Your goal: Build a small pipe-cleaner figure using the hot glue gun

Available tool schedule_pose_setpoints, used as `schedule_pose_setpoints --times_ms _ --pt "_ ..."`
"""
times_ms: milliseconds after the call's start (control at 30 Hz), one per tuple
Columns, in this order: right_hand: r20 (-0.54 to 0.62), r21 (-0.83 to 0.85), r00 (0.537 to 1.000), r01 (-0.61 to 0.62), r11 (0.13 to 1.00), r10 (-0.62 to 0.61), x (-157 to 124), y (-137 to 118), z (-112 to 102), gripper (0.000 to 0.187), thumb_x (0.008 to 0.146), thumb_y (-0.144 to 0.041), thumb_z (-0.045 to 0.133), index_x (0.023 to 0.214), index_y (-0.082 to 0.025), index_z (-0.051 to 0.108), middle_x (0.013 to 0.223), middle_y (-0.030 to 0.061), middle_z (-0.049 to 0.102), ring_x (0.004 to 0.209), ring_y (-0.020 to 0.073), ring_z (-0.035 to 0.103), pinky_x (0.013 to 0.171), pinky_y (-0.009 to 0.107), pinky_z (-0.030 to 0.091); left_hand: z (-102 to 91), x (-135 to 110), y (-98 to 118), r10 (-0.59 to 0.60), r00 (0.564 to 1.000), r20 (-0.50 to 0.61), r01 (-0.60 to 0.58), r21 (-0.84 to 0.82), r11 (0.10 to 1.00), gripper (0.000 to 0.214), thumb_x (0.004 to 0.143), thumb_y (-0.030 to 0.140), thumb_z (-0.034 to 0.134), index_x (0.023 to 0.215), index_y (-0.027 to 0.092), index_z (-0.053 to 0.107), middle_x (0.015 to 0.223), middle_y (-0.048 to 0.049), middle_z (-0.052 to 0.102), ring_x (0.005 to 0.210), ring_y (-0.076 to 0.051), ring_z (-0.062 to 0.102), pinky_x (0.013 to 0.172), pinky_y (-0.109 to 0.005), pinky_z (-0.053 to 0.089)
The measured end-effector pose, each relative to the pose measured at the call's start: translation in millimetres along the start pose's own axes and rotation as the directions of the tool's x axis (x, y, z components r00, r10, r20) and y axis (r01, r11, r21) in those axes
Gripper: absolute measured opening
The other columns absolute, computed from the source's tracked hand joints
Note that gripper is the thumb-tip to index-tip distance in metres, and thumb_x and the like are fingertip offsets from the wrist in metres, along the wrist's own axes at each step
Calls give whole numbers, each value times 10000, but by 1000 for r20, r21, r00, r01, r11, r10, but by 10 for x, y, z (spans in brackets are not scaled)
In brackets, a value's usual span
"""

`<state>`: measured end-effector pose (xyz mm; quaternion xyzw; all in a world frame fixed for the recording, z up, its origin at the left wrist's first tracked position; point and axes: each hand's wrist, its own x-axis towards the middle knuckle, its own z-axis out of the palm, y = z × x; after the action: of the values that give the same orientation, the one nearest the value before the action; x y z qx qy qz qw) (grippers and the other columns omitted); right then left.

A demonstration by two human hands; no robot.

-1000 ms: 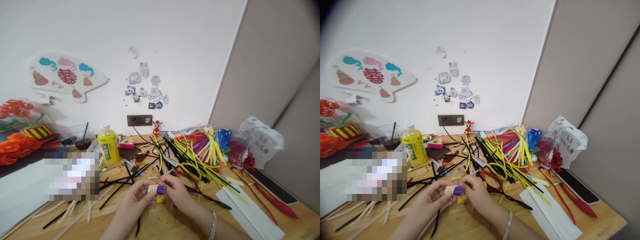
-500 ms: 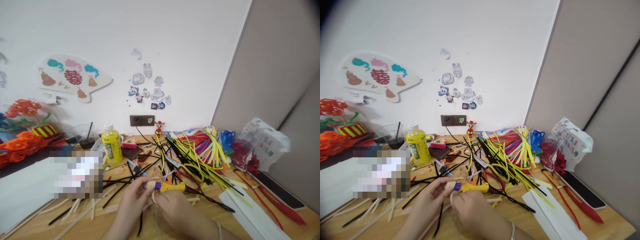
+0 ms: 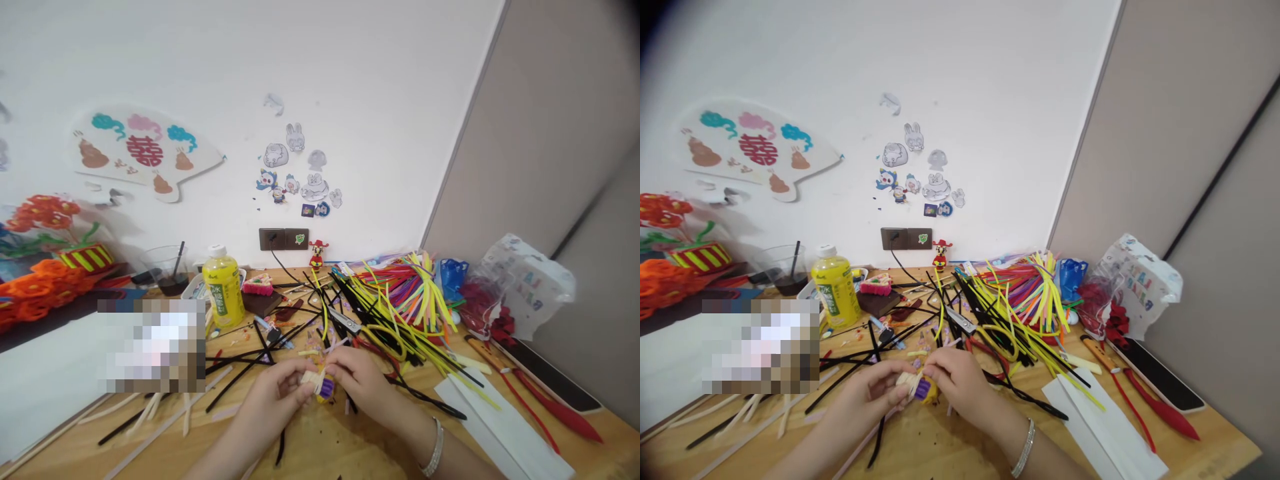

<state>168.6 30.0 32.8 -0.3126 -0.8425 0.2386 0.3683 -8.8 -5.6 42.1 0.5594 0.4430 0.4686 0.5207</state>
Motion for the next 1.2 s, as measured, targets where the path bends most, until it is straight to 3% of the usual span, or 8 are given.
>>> schedule_pose_setpoints --times_ms 233,333,533,633,767,933,1067,1200 --pt "-75 6 997 -15 1000 15 -18 17 67 292 904 -292 382 729 -165 578 662 7 577 616 128 521 578 214 379 47 -9 -19 -53 996 -70 39 -187 981 326 572 395 756 772 169 631 617 8 645 579 -134 564 585 -247 452" --pt "-95 -151 989 100 983 -115 -31 -51 30 338 919 -296 345 707 -170 575 645 19 578 603 131 510 569 222 364 71 -1 -26 -102 992 -77 89 -158 983 399 521 459 760 735 154 617 525 24 611 498 -121 533 515 -237 430" --pt "2 -436 926 341 833 -378 -66 -138 47 422 943 -286 270 704 -171 598 556 28 559 530 135 475 502 239 316 115 7 -78 -154 986 -63 146 -117 982 368 500 427 768 648 138 595 484 30 597 429 -97 491 451 -217 392" --pt "-58 -367 944 282 886 -325 -53 -83 35 428 943 -307 272 700 -169 597 588 35 580 558 140 500 522 237 347 125 2 -85 -164 986 -43 158 -110 981 376 490 417 773 652 129 595 476 34 586 421 -94 489 442 -212 392" --pt "-115 -158 984 117 981 -136 -20 28 9 363 923 -335 350 721 -171 603 671 33 610 624 136 540 580 228 389 108 -10 -48 -138 990 -31 134 -116 984 393 520 427 762 724 124 616 517 27 602 458 -99 505 466 -213 418" --pt "-141 47 990 -13 999 19 -4 59 55 331 896 -350 410 684 -166 584 642 14 585 612 131 535 579 217 403 63 -18 -14 -91 996 -7 88 -183 979 343 554 385 772 745 132 639 518 19 621 485 -100 531 476 -197 427" --pt "-104 26 994 -16 1000 19 -41 25 143 281 894 -278 398 720 -164 587 660 18 602 609 132 541 560 210 390 68 -23 -49 -88 995 -41 70 -320 945 338 545 351 793 764 137 649 563 11 652 513 -91 556 506 -182 447" --pt "-58 -134 998 17 991 -25 -101 -21 238 244 879 -207 376 761 -163 586 685 41 631 617 149 570 554 219 394 113 -33 -66 -123 984 -127 59 -420 906 371 513 362 809 771 146 653 577 16 665 512 -83 567 552 -188 476"
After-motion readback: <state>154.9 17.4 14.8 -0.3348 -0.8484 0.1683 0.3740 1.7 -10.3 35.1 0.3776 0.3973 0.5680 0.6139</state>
